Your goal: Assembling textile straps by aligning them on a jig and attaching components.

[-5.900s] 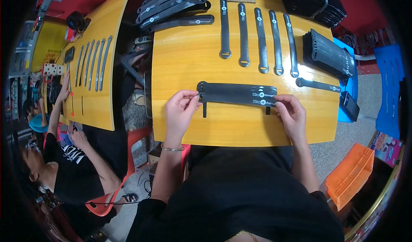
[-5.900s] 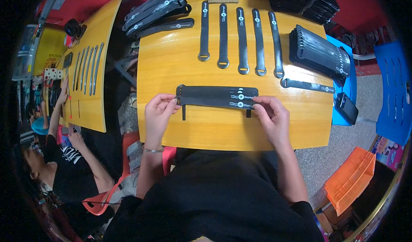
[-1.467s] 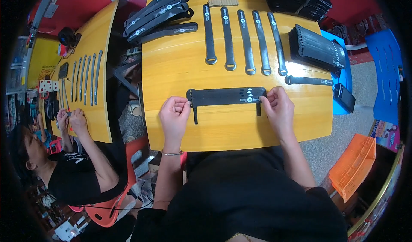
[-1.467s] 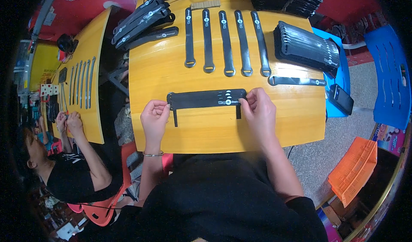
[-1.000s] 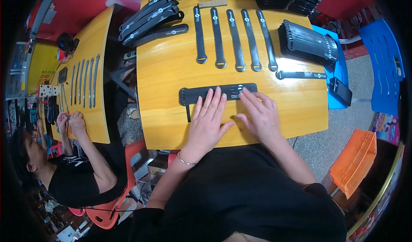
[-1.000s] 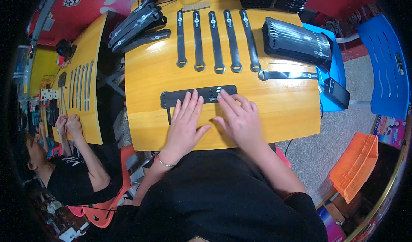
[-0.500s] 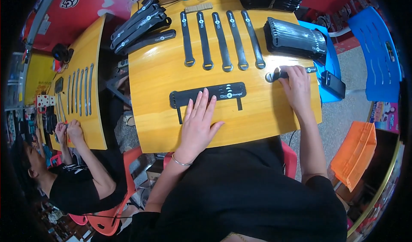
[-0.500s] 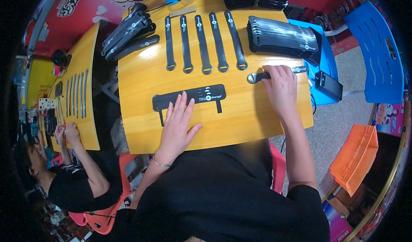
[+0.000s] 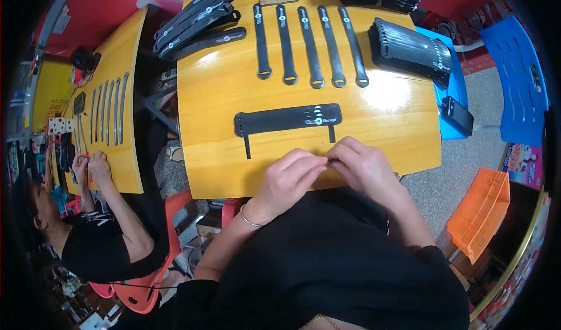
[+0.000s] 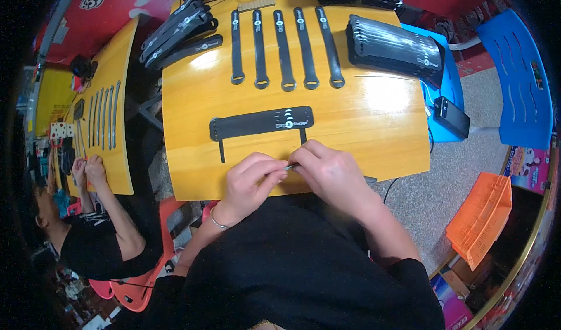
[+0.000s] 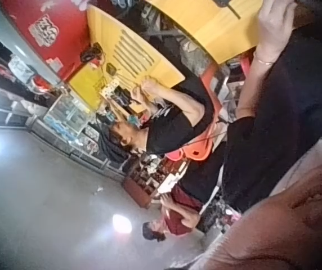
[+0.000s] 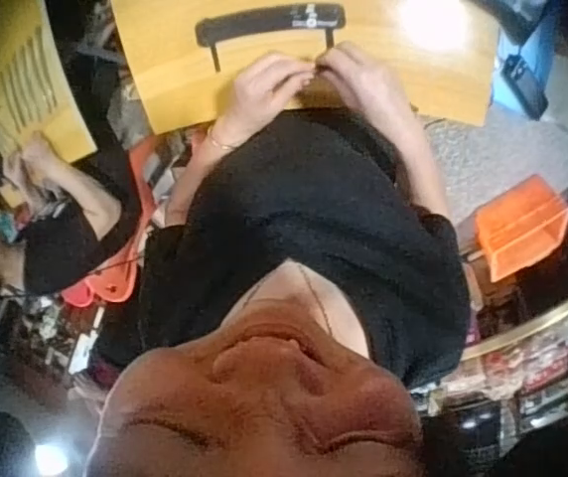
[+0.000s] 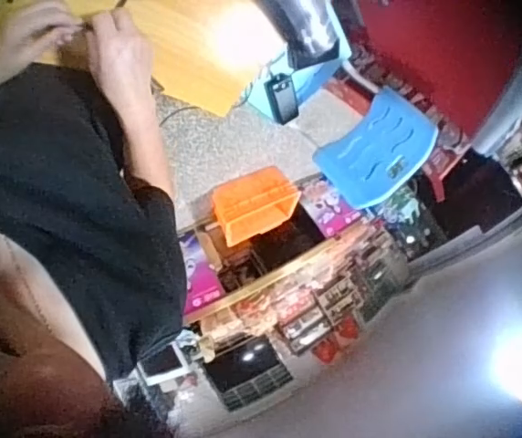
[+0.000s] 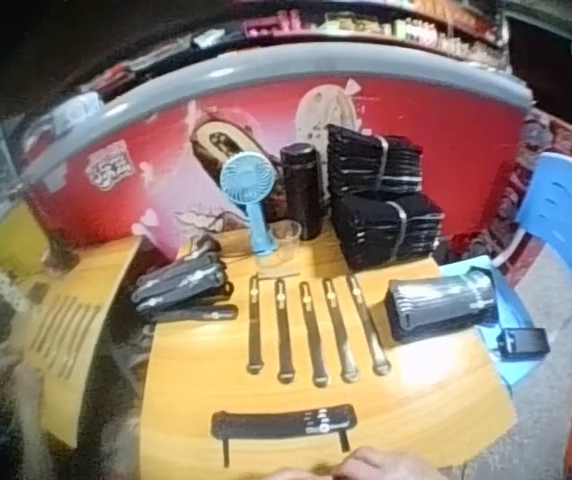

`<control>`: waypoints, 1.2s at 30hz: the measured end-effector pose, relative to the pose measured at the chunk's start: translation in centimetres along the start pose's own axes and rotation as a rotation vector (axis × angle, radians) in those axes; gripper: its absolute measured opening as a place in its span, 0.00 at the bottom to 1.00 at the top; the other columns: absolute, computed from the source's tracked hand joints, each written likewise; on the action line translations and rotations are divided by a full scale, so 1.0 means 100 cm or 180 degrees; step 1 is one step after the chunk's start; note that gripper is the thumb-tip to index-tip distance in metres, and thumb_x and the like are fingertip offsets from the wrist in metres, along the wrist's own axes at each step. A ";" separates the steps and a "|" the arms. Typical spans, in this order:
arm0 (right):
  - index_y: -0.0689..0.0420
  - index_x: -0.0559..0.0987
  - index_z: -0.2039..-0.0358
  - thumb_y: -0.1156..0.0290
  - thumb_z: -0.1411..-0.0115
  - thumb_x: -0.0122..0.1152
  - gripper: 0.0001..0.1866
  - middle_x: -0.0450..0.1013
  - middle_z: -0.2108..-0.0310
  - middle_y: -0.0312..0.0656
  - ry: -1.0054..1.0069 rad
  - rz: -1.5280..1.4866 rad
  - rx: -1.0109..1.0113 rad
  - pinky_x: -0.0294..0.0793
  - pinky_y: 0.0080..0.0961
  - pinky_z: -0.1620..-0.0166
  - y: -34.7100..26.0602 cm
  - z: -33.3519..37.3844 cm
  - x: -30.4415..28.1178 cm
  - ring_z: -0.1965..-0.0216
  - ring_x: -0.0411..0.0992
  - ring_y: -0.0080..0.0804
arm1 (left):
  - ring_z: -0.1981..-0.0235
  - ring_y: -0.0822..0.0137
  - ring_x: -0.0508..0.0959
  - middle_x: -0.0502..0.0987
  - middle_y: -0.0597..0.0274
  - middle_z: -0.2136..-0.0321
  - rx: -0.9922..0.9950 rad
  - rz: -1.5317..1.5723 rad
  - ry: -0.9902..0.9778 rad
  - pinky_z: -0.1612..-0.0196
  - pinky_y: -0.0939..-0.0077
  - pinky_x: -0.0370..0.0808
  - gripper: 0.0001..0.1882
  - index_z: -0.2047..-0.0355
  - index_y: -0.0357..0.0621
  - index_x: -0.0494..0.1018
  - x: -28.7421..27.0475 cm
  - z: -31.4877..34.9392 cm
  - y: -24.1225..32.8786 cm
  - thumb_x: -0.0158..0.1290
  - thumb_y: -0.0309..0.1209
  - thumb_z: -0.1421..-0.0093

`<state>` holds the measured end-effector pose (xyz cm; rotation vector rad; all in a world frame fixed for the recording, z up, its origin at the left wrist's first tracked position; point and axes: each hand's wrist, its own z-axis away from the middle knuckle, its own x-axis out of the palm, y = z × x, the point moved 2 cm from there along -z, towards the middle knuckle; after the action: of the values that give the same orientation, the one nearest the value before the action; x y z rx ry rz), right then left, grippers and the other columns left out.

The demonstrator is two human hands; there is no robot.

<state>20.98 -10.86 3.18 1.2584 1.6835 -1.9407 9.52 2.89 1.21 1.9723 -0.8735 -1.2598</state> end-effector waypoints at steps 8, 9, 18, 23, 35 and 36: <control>0.57 0.77 0.62 0.74 0.49 0.60 0.12 0.75 0.68 0.45 -0.0636 -0.0430 0.0242 0.73 0.32 0.61 0.022 -0.003 -0.005 0.64 0.74 0.41 | 0.77 0.73 0.77 0.72 0.61 0.73 -0.1795 0.1411 0.1034 0.77 0.86 0.74 0.05 0.67 0.33 0.75 -0.032 0.048 -0.038 0.51 0.16 0.44; 0.58 0.78 0.62 0.75 0.49 0.59 0.11 0.75 0.68 0.45 -0.0551 -0.0608 0.0306 0.73 0.31 0.61 0.026 -0.004 -0.007 0.65 0.74 0.41 | 0.76 0.73 0.77 0.72 0.61 0.73 -0.1831 0.1480 0.1129 0.75 0.85 0.74 0.05 0.66 0.33 0.74 -0.036 0.052 -0.041 0.50 0.16 0.44; 0.62 0.77 0.60 0.81 0.43 0.51 0.11 0.68 0.72 0.35 0.0175 -0.1633 0.1000 0.67 0.14 0.70 0.042 -0.012 0.012 0.74 0.67 0.19 | 0.71 0.70 0.78 0.69 0.59 0.65 -0.2122 0.1363 0.1308 0.67 0.83 0.75 0.08 0.62 0.30 0.72 -0.055 0.055 -0.066 0.46 0.17 0.41; 0.63 0.77 0.62 0.79 0.44 0.55 0.08 0.70 0.72 0.36 0.0412 -0.2078 0.1421 0.69 0.16 0.69 0.051 -0.014 0.025 0.74 0.69 0.20 | 0.71 0.75 0.77 0.73 0.60 0.71 -0.2250 0.1256 0.1622 0.67 0.86 0.75 0.08 0.62 0.31 0.71 -0.061 0.052 -0.082 0.50 0.17 0.43; 0.63 0.75 0.66 0.79 0.44 0.58 0.05 0.71 0.75 0.32 0.0875 -0.2046 0.1478 0.67 0.12 0.71 0.060 -0.016 0.038 0.75 0.67 0.15 | 0.74 0.79 0.74 0.73 0.64 0.74 -0.2341 0.1199 0.1669 0.70 0.88 0.73 0.05 0.67 0.33 0.70 -0.063 0.049 -0.097 0.53 0.18 0.45; 0.63 0.75 0.66 0.79 0.45 0.59 0.05 0.71 0.75 0.32 0.0912 -0.2117 0.1488 0.67 0.12 0.71 0.061 -0.016 0.039 0.76 0.67 0.14 | 0.74 0.79 0.74 0.73 0.64 0.74 -0.2346 0.1199 0.1670 0.70 0.88 0.73 0.05 0.67 0.33 0.70 -0.063 0.049 -0.098 0.53 0.18 0.45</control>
<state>23.62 -9.87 -3.69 1.2743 2.0555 -2.7820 4.83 12.86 -4.98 1.3502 -0.3970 -0.6505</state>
